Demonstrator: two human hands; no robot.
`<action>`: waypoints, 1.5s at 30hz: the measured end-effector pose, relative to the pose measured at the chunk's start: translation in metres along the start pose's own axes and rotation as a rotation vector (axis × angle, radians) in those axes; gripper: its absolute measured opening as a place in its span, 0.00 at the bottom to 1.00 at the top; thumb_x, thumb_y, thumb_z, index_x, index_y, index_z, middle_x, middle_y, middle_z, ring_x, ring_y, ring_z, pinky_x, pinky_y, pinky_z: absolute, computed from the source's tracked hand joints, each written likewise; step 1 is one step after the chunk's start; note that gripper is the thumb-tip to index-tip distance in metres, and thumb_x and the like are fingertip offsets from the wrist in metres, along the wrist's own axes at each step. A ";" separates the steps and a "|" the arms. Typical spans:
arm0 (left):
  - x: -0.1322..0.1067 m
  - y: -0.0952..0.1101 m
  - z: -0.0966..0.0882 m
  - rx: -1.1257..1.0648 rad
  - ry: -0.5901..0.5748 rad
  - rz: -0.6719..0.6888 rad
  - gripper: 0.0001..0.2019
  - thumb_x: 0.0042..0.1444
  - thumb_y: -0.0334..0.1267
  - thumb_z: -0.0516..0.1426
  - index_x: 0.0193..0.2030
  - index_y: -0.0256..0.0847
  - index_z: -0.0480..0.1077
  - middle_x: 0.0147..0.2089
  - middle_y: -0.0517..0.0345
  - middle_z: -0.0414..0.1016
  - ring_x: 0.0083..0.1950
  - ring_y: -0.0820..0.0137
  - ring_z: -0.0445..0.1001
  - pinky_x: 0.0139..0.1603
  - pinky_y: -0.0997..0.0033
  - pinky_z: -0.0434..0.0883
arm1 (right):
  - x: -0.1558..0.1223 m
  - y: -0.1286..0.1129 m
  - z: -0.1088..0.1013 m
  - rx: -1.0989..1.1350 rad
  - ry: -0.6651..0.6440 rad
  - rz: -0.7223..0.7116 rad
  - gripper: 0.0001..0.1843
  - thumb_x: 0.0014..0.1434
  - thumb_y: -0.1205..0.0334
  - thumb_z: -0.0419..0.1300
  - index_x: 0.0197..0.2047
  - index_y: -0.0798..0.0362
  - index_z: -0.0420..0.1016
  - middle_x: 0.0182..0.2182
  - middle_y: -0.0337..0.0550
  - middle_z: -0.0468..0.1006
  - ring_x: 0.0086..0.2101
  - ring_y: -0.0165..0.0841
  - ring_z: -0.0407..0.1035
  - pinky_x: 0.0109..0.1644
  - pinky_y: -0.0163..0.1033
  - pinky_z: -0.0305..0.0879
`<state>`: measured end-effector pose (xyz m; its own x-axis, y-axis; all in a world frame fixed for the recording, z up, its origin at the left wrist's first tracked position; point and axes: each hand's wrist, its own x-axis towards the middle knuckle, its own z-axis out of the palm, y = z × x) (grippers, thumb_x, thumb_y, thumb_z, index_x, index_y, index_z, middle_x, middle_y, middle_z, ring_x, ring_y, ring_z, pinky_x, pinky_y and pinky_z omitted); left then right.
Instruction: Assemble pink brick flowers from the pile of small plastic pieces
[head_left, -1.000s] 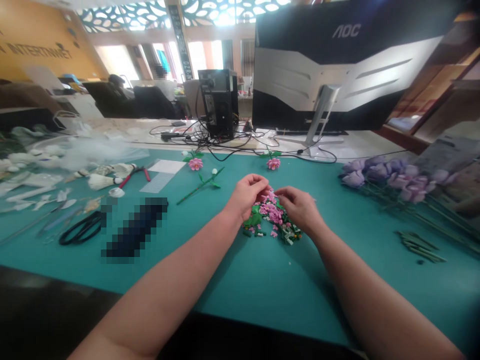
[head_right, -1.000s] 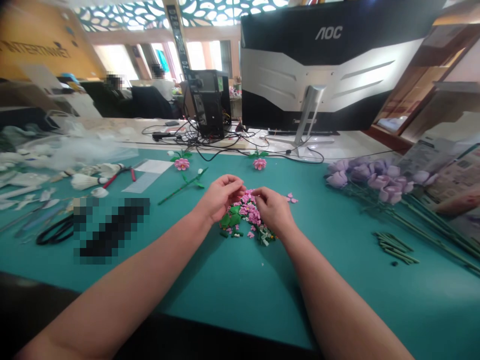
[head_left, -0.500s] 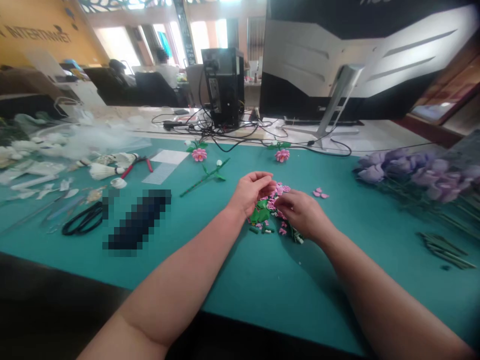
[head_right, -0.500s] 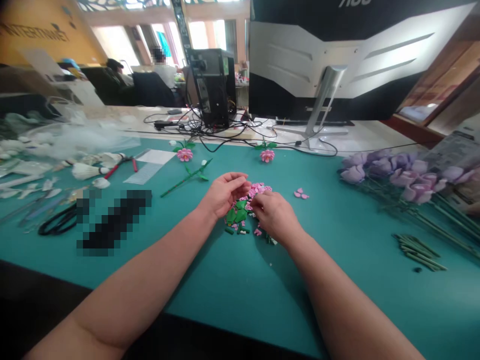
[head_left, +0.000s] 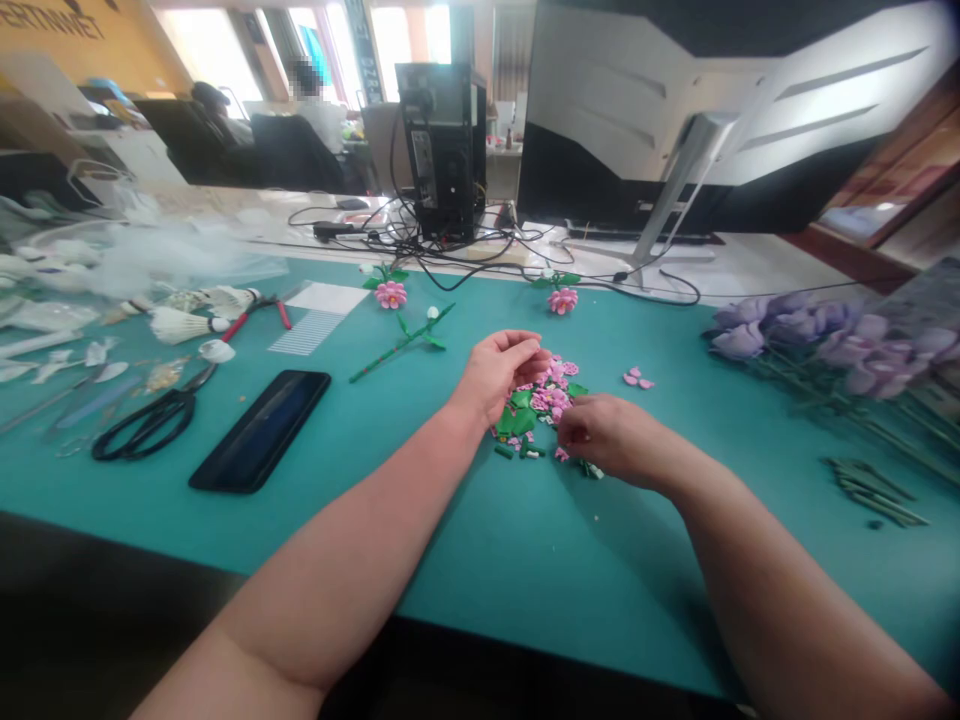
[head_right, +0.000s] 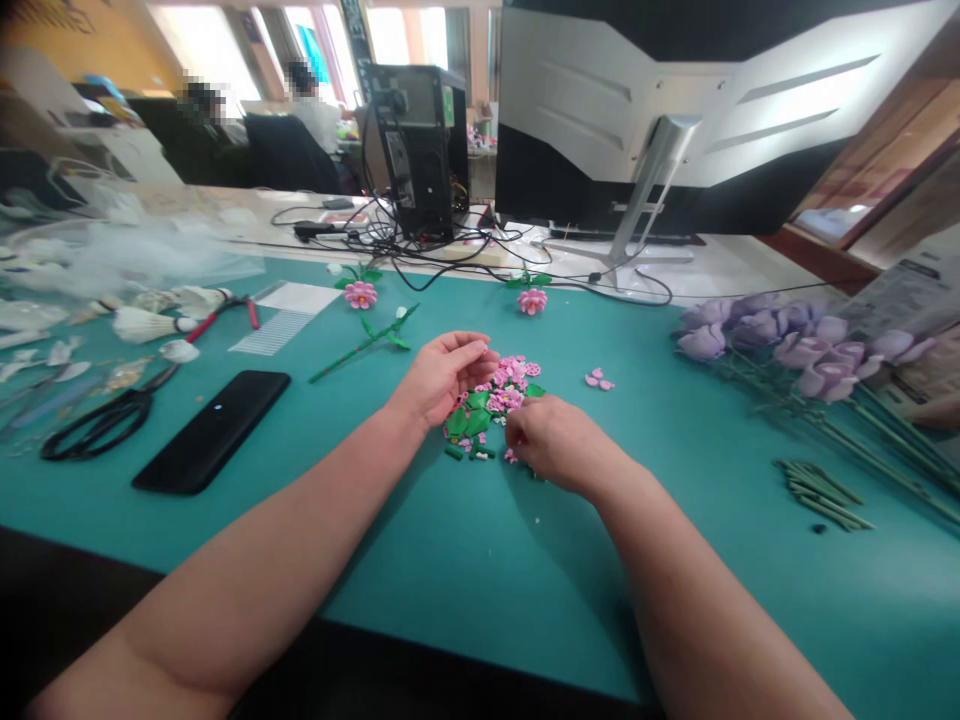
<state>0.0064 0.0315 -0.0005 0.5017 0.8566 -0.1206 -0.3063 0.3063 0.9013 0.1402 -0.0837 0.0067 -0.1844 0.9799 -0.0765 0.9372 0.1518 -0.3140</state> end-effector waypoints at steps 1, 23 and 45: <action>0.000 0.000 0.000 0.002 0.001 -0.002 0.03 0.54 0.29 0.59 0.36 0.34 0.70 0.30 0.53 0.77 0.28 0.74 0.75 0.33 0.73 0.72 | 0.000 -0.001 0.002 -0.010 -0.002 -0.007 0.06 0.52 0.71 0.59 0.29 0.51 0.75 0.29 0.40 0.76 0.31 0.30 0.66 0.33 0.34 0.56; -0.003 0.004 0.002 0.034 -0.032 -0.045 0.07 0.53 0.27 0.59 0.40 0.35 0.68 0.34 0.50 0.79 0.32 0.72 0.78 0.37 0.73 0.75 | 0.014 -0.012 0.012 0.071 0.361 0.066 0.08 0.51 0.72 0.54 0.33 0.52 0.70 0.29 0.39 0.74 0.28 0.30 0.64 0.30 0.33 0.54; -0.009 -0.007 0.008 0.119 -0.055 -0.043 0.10 0.43 0.34 0.66 0.34 0.34 0.76 0.31 0.54 0.77 0.29 0.76 0.72 0.32 0.77 0.69 | 0.023 0.002 0.005 0.984 0.806 0.232 0.13 0.46 0.54 0.67 0.28 0.54 0.73 0.23 0.38 0.74 0.25 0.29 0.65 0.29 0.34 0.61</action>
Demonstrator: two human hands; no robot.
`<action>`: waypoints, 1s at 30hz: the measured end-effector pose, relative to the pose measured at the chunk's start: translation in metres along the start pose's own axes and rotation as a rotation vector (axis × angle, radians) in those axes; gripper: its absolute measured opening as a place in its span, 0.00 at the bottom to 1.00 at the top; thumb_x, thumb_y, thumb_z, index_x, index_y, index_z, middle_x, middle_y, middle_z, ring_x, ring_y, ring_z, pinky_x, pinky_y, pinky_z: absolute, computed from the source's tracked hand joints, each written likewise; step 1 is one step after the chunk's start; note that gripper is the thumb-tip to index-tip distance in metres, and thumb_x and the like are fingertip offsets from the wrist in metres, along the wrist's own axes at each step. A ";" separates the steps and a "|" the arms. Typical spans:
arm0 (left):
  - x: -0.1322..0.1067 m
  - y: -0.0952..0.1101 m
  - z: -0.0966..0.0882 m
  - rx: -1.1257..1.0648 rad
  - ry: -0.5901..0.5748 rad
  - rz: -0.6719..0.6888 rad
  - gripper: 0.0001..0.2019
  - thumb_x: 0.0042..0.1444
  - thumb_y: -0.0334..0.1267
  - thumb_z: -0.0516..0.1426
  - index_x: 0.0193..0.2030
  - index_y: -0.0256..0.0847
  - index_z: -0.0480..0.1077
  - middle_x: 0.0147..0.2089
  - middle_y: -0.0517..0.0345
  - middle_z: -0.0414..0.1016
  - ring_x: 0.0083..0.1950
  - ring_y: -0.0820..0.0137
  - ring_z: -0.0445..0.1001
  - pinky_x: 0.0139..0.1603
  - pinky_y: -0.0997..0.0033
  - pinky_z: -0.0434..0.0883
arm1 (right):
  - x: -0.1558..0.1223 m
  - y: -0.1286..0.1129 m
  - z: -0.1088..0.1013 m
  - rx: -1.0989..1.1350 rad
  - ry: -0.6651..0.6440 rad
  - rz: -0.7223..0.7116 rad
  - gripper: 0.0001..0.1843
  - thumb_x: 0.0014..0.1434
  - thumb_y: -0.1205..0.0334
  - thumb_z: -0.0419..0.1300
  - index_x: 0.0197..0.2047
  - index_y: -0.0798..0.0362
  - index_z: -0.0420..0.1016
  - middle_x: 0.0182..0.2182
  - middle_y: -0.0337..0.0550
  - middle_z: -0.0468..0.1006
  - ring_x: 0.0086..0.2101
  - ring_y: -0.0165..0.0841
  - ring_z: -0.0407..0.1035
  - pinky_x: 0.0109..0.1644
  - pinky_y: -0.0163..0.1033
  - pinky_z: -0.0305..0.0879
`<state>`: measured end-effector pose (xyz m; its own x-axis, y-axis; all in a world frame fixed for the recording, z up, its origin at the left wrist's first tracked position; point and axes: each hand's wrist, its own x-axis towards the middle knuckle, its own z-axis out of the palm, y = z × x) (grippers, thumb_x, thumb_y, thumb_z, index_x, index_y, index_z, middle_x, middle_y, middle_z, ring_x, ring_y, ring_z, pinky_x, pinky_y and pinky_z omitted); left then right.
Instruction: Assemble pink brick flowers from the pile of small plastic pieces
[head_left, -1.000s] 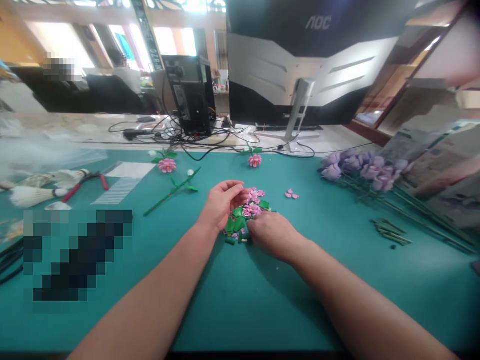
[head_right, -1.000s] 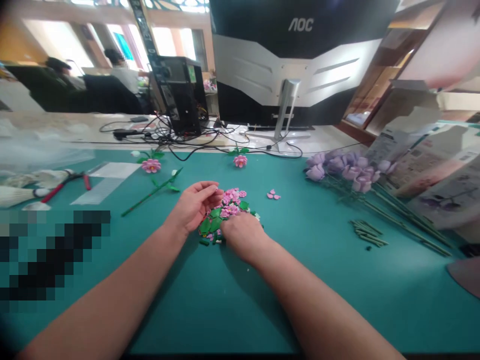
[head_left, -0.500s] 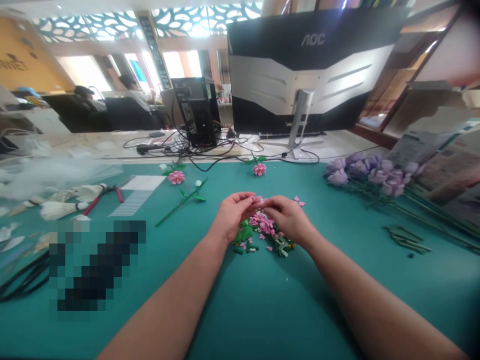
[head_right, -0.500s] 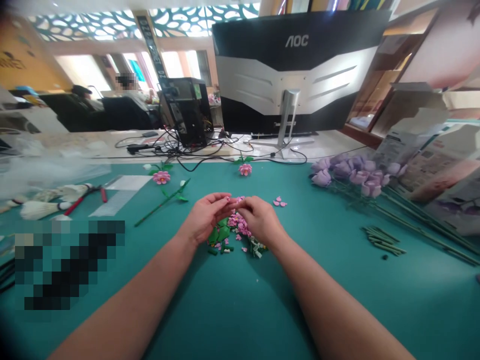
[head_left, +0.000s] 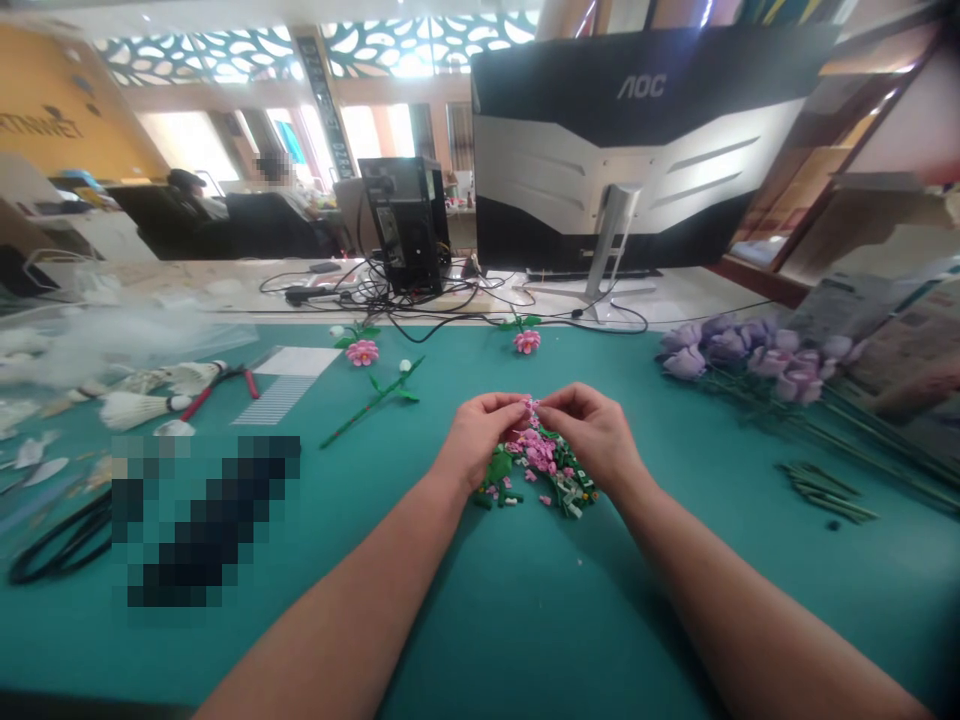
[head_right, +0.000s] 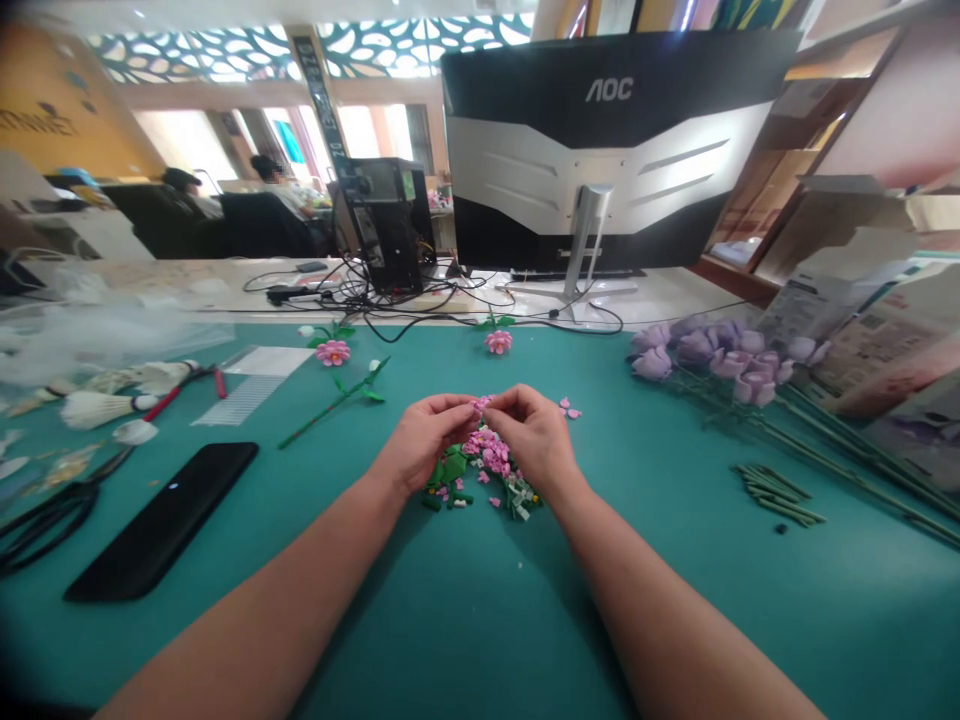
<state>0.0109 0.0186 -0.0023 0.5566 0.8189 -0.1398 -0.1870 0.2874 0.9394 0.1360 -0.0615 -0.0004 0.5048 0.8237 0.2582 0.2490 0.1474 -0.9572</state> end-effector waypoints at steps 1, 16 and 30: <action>-0.001 0.000 0.001 -0.005 0.001 0.003 0.10 0.43 0.34 0.66 0.34 0.34 0.76 0.31 0.54 0.77 0.29 0.76 0.72 0.32 0.77 0.69 | 0.000 0.000 0.000 -0.013 0.009 -0.009 0.13 0.46 0.54 0.67 0.28 0.54 0.73 0.23 0.38 0.74 0.25 0.29 0.65 0.29 0.34 0.61; -0.007 0.001 0.007 -0.017 -0.033 0.015 0.12 0.43 0.33 0.67 0.35 0.32 0.75 0.30 0.54 0.77 0.30 0.74 0.74 0.36 0.73 0.71 | 0.000 0.001 -0.002 -0.017 0.010 -0.024 0.10 0.48 0.56 0.66 0.27 0.54 0.73 0.23 0.38 0.75 0.25 0.29 0.66 0.29 0.34 0.61; -0.009 0.001 0.009 0.032 -0.016 0.057 0.10 0.44 0.33 0.65 0.34 0.31 0.73 0.30 0.54 0.77 0.30 0.74 0.75 0.39 0.71 0.73 | 0.001 0.001 -0.002 -0.009 0.011 -0.034 0.09 0.47 0.58 0.66 0.25 0.54 0.72 0.22 0.37 0.74 0.24 0.28 0.65 0.29 0.34 0.60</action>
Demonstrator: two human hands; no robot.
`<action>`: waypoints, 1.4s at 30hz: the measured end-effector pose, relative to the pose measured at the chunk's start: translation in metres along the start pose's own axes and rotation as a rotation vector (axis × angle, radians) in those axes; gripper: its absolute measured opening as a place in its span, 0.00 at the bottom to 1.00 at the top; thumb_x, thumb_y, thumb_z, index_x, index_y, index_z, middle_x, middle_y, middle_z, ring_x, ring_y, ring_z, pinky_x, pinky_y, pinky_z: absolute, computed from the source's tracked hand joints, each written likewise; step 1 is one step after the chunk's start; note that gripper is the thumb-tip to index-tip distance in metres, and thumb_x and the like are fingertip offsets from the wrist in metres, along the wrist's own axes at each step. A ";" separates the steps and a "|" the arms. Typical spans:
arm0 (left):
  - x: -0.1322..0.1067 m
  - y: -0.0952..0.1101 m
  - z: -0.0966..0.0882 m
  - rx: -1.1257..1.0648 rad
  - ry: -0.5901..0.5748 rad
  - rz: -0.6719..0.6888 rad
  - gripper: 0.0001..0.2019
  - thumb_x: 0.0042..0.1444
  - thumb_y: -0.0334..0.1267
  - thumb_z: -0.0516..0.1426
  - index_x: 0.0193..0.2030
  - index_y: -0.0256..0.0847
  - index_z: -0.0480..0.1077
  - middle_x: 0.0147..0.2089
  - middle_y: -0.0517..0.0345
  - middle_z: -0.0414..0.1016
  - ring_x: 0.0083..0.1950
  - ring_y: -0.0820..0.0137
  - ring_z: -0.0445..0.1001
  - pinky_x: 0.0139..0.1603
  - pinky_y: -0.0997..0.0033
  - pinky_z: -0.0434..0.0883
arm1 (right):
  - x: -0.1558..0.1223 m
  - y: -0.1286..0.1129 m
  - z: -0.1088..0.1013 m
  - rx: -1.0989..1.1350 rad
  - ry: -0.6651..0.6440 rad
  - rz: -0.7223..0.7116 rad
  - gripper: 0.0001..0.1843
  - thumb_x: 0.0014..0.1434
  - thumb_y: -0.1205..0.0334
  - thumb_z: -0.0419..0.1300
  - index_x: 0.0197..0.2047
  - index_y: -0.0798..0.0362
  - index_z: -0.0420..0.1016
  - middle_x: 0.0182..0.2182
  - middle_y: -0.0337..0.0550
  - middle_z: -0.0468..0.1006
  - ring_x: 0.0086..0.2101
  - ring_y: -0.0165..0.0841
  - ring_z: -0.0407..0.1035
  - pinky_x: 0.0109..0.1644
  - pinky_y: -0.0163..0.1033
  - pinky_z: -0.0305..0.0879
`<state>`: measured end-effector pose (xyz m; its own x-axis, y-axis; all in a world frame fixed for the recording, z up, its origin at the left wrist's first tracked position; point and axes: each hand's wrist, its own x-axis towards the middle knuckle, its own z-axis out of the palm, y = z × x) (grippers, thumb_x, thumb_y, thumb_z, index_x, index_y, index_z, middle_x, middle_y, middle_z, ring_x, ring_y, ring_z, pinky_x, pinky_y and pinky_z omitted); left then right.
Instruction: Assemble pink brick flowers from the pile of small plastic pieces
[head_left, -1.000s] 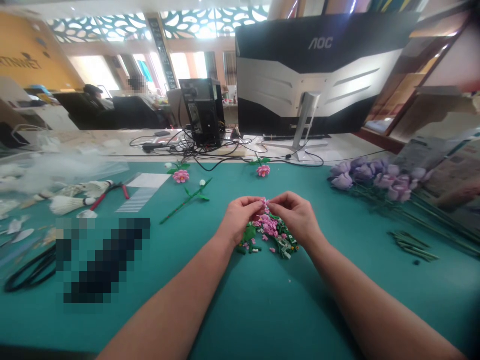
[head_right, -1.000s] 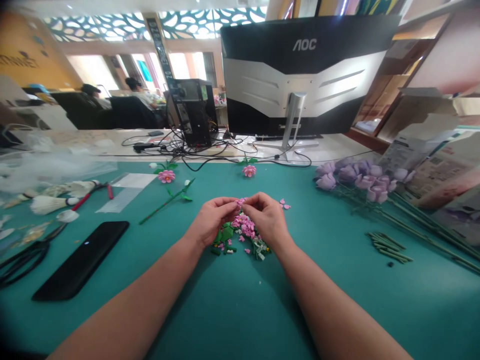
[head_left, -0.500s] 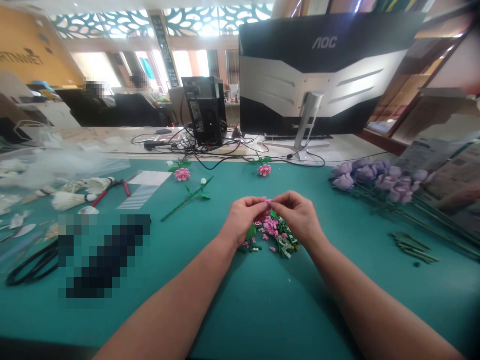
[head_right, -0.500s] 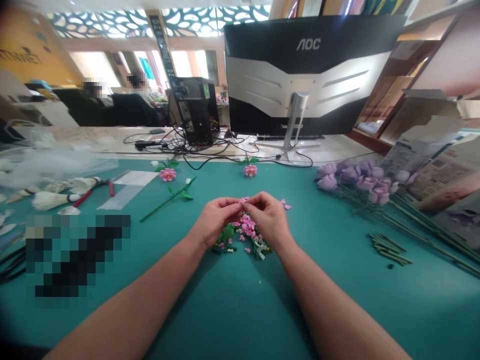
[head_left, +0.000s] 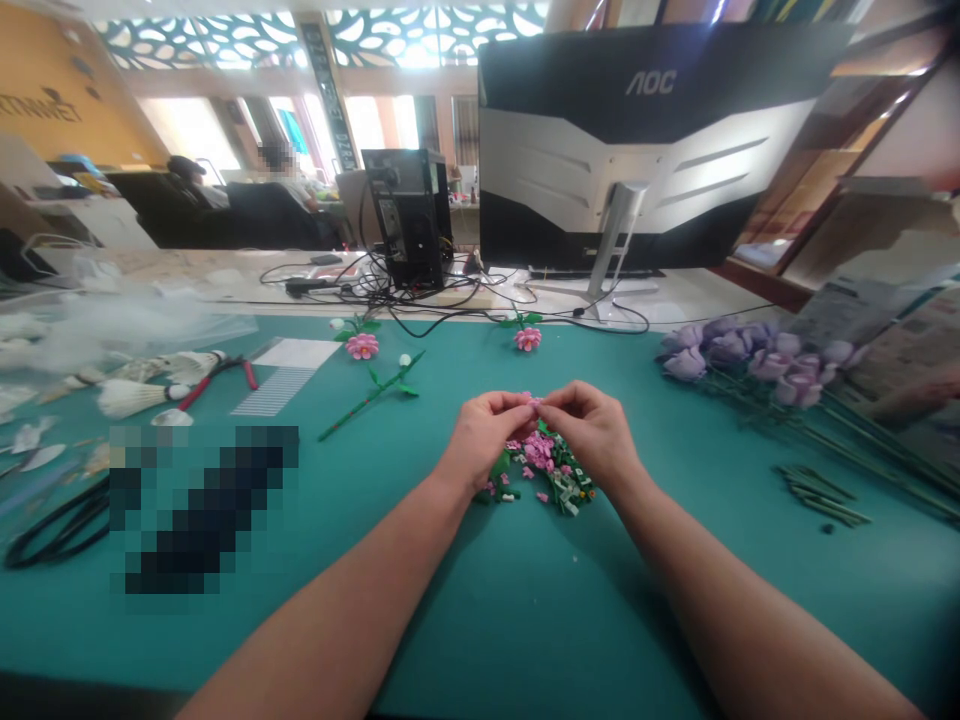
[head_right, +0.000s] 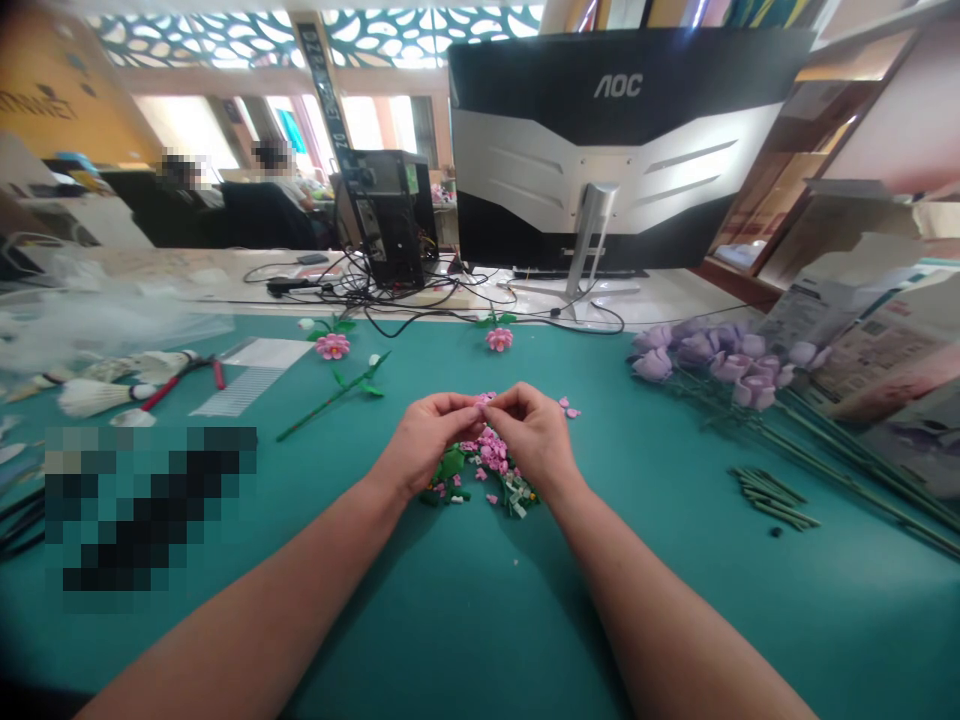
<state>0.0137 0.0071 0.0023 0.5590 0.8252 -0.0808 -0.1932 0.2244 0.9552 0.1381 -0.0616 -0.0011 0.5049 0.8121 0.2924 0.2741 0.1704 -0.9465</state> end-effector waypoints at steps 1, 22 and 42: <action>0.000 0.000 0.000 0.003 -0.001 0.002 0.10 0.44 0.33 0.65 0.34 0.31 0.73 0.30 0.55 0.76 0.30 0.74 0.75 0.39 0.71 0.73 | 0.000 0.000 0.000 0.003 -0.001 0.001 0.09 0.47 0.59 0.66 0.25 0.54 0.72 0.22 0.38 0.74 0.24 0.28 0.65 0.29 0.34 0.60; -0.001 0.001 0.000 0.165 0.013 0.053 0.13 0.45 0.41 0.65 0.33 0.33 0.73 0.28 0.56 0.75 0.28 0.75 0.71 0.32 0.75 0.69 | 0.002 -0.001 0.001 0.070 -0.098 -0.007 0.07 0.48 0.60 0.63 0.30 0.54 0.72 0.24 0.36 0.73 0.26 0.28 0.66 0.30 0.33 0.62; 0.003 0.009 -0.007 0.259 0.037 0.062 0.12 0.52 0.45 0.59 0.33 0.35 0.73 0.30 0.54 0.76 0.27 0.75 0.69 0.28 0.77 0.65 | 0.043 0.055 -0.091 -1.111 -0.006 0.236 0.06 0.49 0.65 0.59 0.32 0.51 0.77 0.31 0.44 0.79 0.33 0.35 0.70 0.32 0.34 0.57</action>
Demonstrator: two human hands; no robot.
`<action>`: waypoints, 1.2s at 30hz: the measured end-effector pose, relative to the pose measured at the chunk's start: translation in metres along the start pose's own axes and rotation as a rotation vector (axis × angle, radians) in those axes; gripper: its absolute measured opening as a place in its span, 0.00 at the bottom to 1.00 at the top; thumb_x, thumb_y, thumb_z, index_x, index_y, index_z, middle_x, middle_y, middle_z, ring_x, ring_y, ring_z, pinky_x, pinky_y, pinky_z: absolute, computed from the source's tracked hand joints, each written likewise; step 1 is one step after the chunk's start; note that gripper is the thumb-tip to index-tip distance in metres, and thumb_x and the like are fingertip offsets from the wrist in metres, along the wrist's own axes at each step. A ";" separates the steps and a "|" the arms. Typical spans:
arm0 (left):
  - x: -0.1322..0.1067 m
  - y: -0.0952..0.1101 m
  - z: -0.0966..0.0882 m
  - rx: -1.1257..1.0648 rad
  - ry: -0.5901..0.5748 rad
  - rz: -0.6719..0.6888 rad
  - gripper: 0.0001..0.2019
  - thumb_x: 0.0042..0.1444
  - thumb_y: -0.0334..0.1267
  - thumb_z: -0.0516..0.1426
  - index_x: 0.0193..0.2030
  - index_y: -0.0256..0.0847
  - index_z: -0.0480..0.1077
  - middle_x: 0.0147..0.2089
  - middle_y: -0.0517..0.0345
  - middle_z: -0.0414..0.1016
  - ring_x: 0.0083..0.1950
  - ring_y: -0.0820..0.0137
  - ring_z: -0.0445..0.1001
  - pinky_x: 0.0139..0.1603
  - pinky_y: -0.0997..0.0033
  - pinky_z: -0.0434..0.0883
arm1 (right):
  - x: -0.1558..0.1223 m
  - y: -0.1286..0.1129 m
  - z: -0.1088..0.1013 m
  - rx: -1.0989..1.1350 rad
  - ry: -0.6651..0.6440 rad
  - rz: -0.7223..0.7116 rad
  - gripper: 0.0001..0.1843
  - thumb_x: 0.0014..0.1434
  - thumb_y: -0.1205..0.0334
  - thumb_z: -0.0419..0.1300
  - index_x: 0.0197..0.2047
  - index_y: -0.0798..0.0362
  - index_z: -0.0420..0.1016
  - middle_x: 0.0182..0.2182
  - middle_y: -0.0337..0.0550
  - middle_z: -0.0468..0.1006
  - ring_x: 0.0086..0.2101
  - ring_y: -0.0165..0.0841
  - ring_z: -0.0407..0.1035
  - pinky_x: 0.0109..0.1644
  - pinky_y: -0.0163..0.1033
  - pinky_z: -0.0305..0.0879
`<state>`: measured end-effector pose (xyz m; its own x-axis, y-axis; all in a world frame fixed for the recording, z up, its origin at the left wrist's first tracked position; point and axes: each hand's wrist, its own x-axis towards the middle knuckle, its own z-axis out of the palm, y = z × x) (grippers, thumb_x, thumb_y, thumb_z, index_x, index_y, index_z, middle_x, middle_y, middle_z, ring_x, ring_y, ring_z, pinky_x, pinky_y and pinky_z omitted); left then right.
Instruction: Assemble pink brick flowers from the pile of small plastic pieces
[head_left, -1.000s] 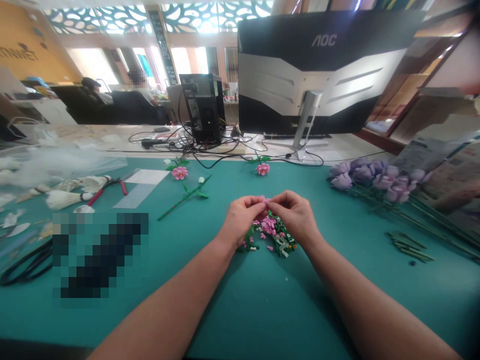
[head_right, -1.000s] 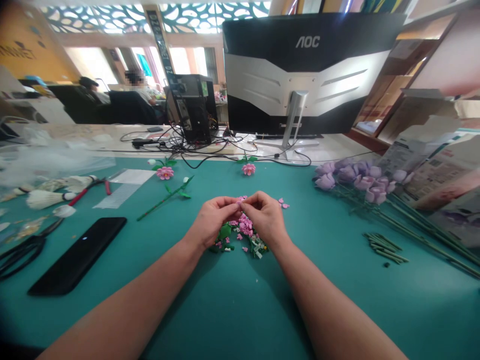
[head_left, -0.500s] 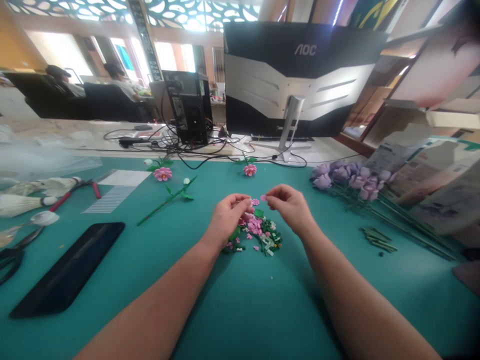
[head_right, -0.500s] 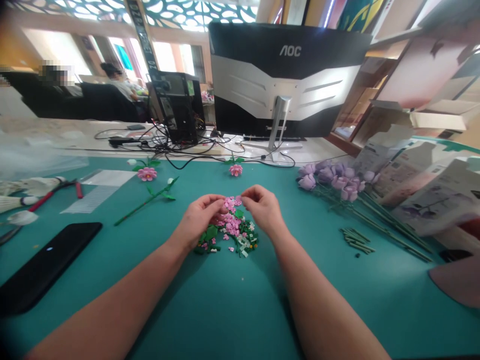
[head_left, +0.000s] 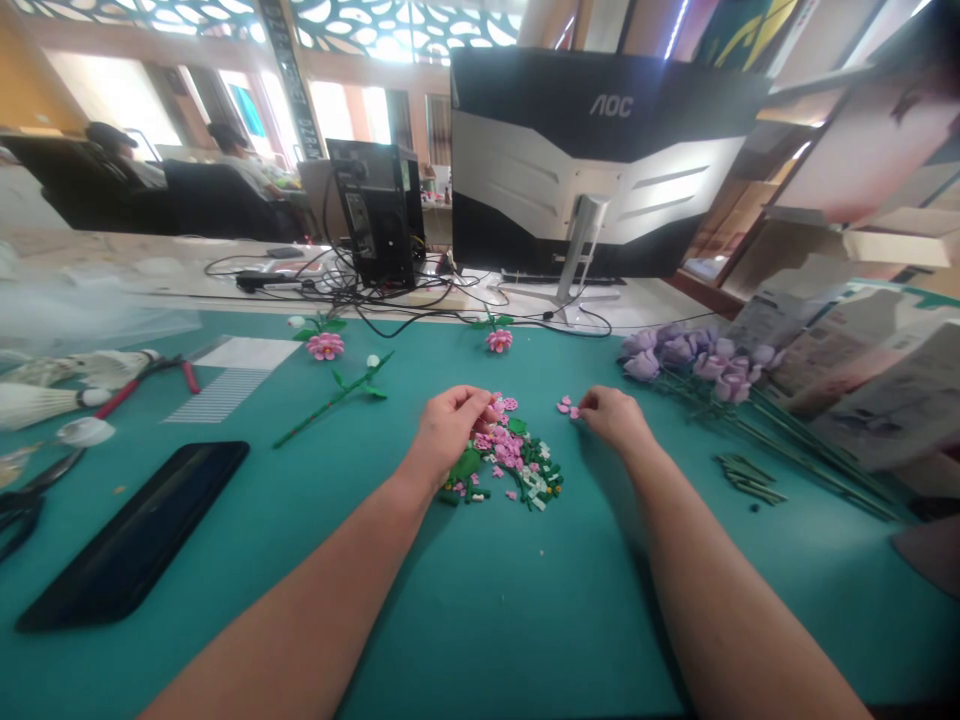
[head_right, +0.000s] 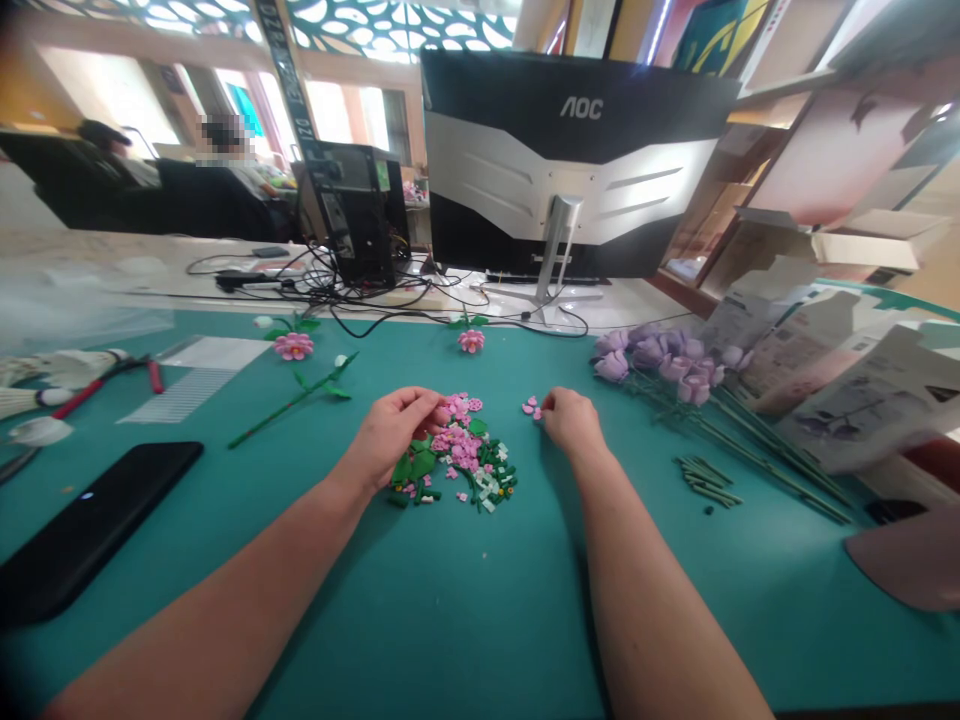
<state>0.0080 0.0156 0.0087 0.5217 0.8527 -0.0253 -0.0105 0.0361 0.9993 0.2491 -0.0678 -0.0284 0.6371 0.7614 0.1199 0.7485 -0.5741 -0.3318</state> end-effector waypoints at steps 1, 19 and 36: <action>0.000 0.000 0.000 -0.002 0.000 0.000 0.12 0.52 0.45 0.59 0.33 0.36 0.73 0.30 0.54 0.76 0.27 0.75 0.69 0.28 0.76 0.65 | 0.000 0.001 0.002 -0.010 -0.004 -0.002 0.06 0.50 0.64 0.59 0.32 0.51 0.77 0.31 0.44 0.79 0.33 0.35 0.70 0.32 0.34 0.57; 0.005 -0.005 -0.004 -0.015 -0.006 0.040 0.12 0.51 0.45 0.60 0.31 0.37 0.73 0.30 0.54 0.76 0.27 0.75 0.70 0.28 0.76 0.64 | 0.003 0.005 0.008 -0.058 -0.055 -0.022 0.12 0.51 0.60 0.62 0.39 0.54 0.78 0.35 0.48 0.80 0.37 0.38 0.72 0.35 0.36 0.60; 0.008 -0.008 -0.007 -0.046 -0.005 0.069 0.13 0.50 0.46 0.60 0.28 0.37 0.70 0.28 0.55 0.74 0.27 0.74 0.69 0.29 0.75 0.65 | -0.013 -0.022 -0.009 0.133 0.047 -0.162 0.15 0.54 0.65 0.54 0.43 0.51 0.77 0.33 0.41 0.79 0.34 0.33 0.70 0.37 0.35 0.60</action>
<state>0.0065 0.0260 0.0003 0.5227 0.8514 0.0437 -0.0854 0.0013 0.9963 0.2265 -0.0678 -0.0140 0.5209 0.8236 0.2245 0.8130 -0.3985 -0.4245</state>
